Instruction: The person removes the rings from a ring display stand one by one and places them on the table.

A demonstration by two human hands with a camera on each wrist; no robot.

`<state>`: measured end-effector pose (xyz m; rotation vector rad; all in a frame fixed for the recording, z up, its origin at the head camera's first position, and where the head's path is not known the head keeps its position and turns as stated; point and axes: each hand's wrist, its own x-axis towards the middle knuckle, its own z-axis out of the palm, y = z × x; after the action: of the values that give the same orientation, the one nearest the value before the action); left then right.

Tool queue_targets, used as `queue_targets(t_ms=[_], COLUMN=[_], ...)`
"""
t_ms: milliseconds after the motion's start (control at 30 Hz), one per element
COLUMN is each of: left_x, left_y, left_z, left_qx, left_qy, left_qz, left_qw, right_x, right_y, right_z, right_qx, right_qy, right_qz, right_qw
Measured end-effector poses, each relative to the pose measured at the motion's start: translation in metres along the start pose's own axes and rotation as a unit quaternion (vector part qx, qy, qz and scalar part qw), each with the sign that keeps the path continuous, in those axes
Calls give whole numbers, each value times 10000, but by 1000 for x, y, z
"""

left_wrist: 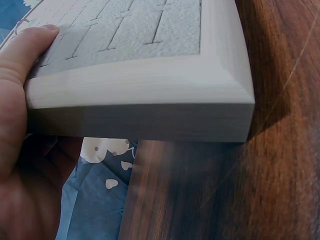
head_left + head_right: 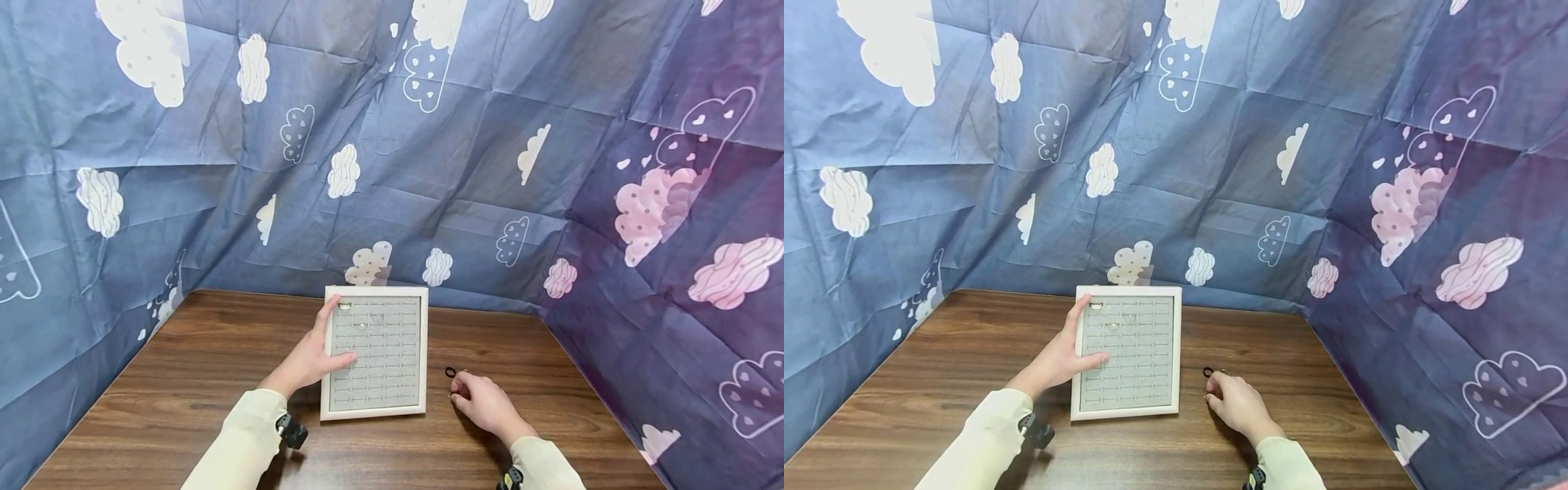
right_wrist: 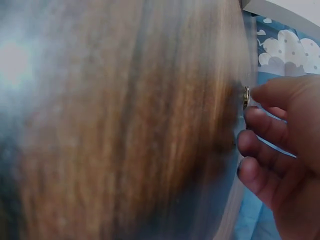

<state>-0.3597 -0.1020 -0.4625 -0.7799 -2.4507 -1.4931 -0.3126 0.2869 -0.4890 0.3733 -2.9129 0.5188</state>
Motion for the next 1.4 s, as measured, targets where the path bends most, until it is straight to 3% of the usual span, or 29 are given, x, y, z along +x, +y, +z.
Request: queue_targets(t_ms=[200,533,1100,1400], left_x=[0,0,0,0], left_y=[0,-2,-3,-1], left_z=[-1,-1,-1,-1], left_qx=[-38,-6,73,73], left_qy=[-37,1,13,-22], left_qz=[5,190,173,142], left_qw=[10000,9998,9998,9999], right_x=[2,11,26,33], right_y=[-7,-23,-52,-67], right_z=[-6,-16,-20,-22], right_qx=[185,515,990,1237], right_qy=[399,1531,2092,2103], right_qz=[181,-339,-897,-1025], right_qw=[9989,9863,9687,9643])
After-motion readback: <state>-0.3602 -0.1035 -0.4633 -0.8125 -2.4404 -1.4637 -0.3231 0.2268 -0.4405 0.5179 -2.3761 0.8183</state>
